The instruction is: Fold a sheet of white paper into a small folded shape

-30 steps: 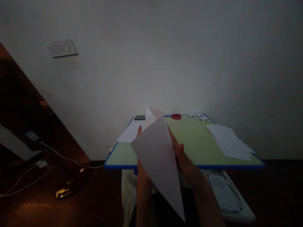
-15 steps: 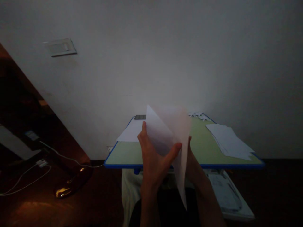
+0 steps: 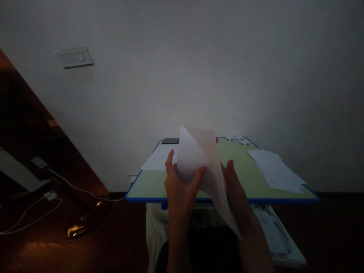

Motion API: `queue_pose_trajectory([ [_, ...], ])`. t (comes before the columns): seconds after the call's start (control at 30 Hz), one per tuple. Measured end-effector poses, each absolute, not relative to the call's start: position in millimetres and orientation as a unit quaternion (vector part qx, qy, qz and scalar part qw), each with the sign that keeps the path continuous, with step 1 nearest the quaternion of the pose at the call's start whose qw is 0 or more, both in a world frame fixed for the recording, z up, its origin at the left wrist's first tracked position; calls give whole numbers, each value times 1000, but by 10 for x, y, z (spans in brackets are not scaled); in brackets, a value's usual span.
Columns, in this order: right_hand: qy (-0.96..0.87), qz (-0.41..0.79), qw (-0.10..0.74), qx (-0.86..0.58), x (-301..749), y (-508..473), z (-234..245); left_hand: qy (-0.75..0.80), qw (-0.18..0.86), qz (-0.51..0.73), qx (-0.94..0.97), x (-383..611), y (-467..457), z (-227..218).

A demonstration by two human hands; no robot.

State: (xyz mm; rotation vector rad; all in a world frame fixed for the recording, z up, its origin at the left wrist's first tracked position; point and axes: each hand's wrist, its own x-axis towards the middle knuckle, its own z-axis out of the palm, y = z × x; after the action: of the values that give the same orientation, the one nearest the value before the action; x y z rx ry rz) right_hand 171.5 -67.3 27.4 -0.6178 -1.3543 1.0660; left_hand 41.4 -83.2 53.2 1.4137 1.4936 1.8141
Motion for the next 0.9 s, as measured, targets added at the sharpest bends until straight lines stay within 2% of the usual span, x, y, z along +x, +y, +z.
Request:
queue_pose_trajectory([
  [0.13,-533,496,630,-268,1707,-659,307,549,177,631,519,403,-871,601],
  [0.3,-505,421,688,-307,1706,-575,274,483,197,622,584,352,-886,579],
  [0.57,-508,311,708,-380,1705,-652,371,437,238,607,620,329,-974,607],
  [0.77,-503,291,704,-408,1698,-657,360,321,271,717,556,329,-955,475],
  [0.9,-515,258,701,-420,1718,-625,350,281,297,727,552,331,-940,364],
])
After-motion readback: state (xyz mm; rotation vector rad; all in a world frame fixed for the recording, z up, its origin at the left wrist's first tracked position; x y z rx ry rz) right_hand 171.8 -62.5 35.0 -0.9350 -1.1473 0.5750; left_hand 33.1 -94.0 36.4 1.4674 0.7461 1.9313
